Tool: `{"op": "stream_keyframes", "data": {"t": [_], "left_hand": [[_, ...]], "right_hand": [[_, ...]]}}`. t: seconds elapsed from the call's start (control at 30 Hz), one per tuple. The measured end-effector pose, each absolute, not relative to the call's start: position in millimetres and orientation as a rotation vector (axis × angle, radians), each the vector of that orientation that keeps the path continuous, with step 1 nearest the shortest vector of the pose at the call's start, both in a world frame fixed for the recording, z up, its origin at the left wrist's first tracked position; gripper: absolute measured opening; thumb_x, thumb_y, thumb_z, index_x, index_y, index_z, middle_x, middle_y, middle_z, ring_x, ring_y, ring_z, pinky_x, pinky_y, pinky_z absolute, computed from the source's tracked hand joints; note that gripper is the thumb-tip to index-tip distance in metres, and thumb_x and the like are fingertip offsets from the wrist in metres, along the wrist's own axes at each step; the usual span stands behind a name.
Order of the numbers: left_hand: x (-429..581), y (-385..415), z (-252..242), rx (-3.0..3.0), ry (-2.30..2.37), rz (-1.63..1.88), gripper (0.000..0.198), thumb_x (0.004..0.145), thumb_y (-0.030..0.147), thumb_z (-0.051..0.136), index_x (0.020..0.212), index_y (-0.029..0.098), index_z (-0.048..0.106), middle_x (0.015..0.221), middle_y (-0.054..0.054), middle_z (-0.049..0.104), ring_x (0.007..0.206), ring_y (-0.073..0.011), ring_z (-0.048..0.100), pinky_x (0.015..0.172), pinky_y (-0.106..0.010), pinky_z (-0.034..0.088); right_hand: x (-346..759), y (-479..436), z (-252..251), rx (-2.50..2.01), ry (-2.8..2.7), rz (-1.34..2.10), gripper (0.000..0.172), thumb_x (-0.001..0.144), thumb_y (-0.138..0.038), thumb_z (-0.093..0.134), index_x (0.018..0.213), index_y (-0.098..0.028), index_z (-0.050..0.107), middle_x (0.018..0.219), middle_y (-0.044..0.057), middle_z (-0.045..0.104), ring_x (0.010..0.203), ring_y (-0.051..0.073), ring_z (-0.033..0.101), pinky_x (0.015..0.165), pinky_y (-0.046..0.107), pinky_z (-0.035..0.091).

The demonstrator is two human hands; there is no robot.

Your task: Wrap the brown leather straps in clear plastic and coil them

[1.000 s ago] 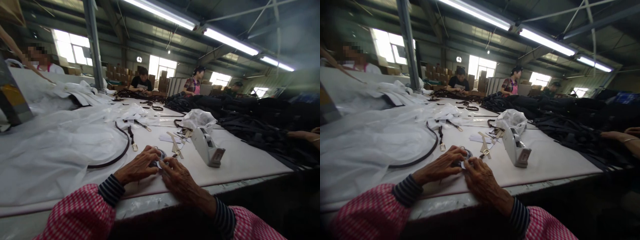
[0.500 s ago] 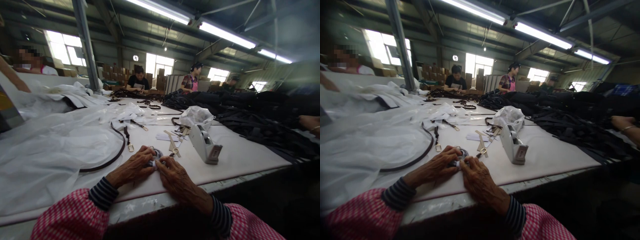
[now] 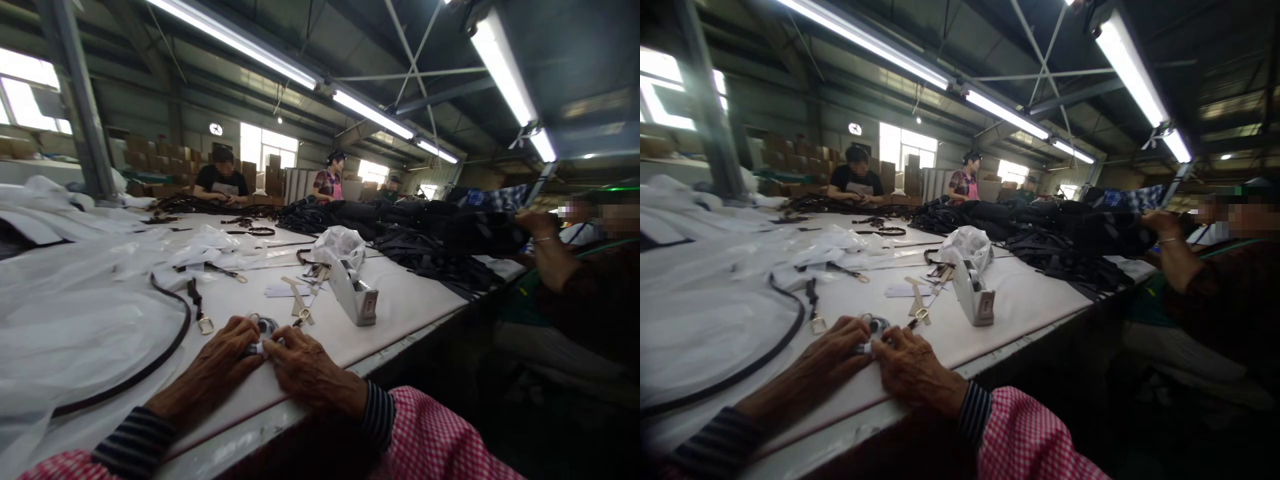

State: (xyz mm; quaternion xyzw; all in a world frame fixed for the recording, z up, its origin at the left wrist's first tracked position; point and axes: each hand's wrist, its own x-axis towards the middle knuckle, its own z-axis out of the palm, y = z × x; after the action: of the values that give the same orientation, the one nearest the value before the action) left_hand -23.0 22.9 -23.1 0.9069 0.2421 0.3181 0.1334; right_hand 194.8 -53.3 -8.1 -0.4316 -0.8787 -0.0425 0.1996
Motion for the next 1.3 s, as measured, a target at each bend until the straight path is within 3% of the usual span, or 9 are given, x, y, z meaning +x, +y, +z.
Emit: {"op": "stream_keyframes", "data": {"t": [0.17, 0.27, 0.37, 0.47, 0.57, 0.9, 1.07, 1.3], "left_hand": [[-26.8, 17.1, -21.4, 2.599, 0.666, 1.006, 0.018, 0.095, 0.041, 0.053, 0.099, 0.029, 0.066, 0.108, -0.005, 0.068, 0.107, -0.0263, 0.057, 0.095, -0.038, 0.052], [-28.1, 16.0, -23.0, 2.586, 0.673, 1.039, 0.024, 0.095, 0.043, 0.053, 0.108, 0.029, 0.067, 0.110, -0.006, 0.067, 0.110, -0.0275, 0.057, 0.097, -0.038, 0.053], [-27.1, 15.4, -22.1, 2.595, 0.664, 1.008, 0.023, 0.096, 0.041, 0.051, 0.106, 0.029, 0.068, 0.109, -0.006, 0.068, 0.110, -0.0279, 0.058, 0.098, -0.039, 0.053], [-26.1, 18.3, -23.8, 2.604, 0.664, 0.983, 0.024, 0.097, 0.041, 0.049, 0.103, 0.029, 0.069, 0.110, -0.006, 0.068, 0.110, -0.0279, 0.058, 0.098, -0.039, 0.053], [-27.7, 24.1, -30.7, 2.608, 0.650, 1.003, 0.025, 0.096, 0.041, 0.051, 0.108, 0.029, 0.068, 0.112, -0.007, 0.068, 0.111, -0.0287, 0.059, 0.097, -0.038, 0.053], [-23.3, 30.1, -41.6, 2.763, 0.888, 0.850, 0.014, 0.090, 0.023, 0.059, 0.102, 0.025, 0.066, 0.110, -0.006, 0.068, 0.105, -0.0249, 0.061, 0.094, -0.035, 0.050], [-16.7, 27.3, -31.4, 2.804, 1.023, 0.774, 0.011, 0.087, 0.023, 0.059, 0.094, 0.022, 0.066, 0.105, -0.009, 0.069, 0.100, -0.0275, 0.062, 0.084, -0.038, 0.050], [-18.0, 25.5, -33.6, 2.769, 1.051, 0.835, 0.010, 0.088, 0.026, 0.059, 0.094, 0.023, 0.067, 0.109, -0.008, 0.069, 0.101, -0.0271, 0.060, 0.088, -0.039, 0.047]], "right_hand": [[223.9, -63.8, 27.7, -1.124, -2.514, 0.053, 0.036, 0.101, -0.030, 0.060, 0.136, -0.022, 0.055, 0.132, 0.008, 0.057, 0.121, 0.022, 0.054, 0.108, 0.036, 0.046], [280.0, -56.4, 58.0, -1.310, -2.165, 0.107, 0.031, 0.097, -0.030, 0.062, 0.127, -0.021, 0.064, 0.130, 0.009, 0.059, 0.121, 0.023, 0.055, 0.108, 0.039, 0.043], [344.6, -44.4, 84.1, -1.703, -1.617, 0.236, 0.020, 0.089, -0.028, 0.063, 0.102, -0.017, 0.074, 0.118, 0.010, 0.064, 0.103, 0.024, 0.061, 0.092, 0.037, 0.049], [386.2, -39.4, 93.7, -1.841, -1.429, 0.354, 0.026, 0.085, -0.034, 0.060, 0.088, -0.013, 0.074, 0.099, 0.014, 0.068, 0.088, 0.025, 0.062, 0.072, 0.036, 0.049], [397.1, -39.5, 88.8, -1.866, -1.347, 0.551, 0.030, 0.080, -0.041, 0.064, 0.080, -0.013, 0.073, 0.086, 0.011, 0.069, 0.080, 0.023, 0.063, 0.064, 0.031, 0.047], [404.1, -25.1, 78.6, -1.840, -1.186, 0.721, 0.027, 0.063, -0.042, 0.075, 0.074, -0.018, 0.072, 0.076, 0.003, 0.062, 0.077, 0.018, 0.054, 0.065, 0.028, 0.042], [406.3, -21.3, 69.6, -1.790, -1.096, 0.703, 0.026, 0.060, -0.040, 0.076, 0.075, -0.019, 0.072, 0.075, 0.001, 0.059, 0.081, 0.019, 0.053, 0.066, 0.029, 0.042], [395.0, -17.9, 67.5, -1.714, -0.972, 0.645, 0.020, 0.055, -0.033, 0.074, 0.064, -0.018, 0.066, 0.073, 0.002, 0.060, 0.078, 0.020, 0.053, 0.065, 0.030, 0.043]]}}
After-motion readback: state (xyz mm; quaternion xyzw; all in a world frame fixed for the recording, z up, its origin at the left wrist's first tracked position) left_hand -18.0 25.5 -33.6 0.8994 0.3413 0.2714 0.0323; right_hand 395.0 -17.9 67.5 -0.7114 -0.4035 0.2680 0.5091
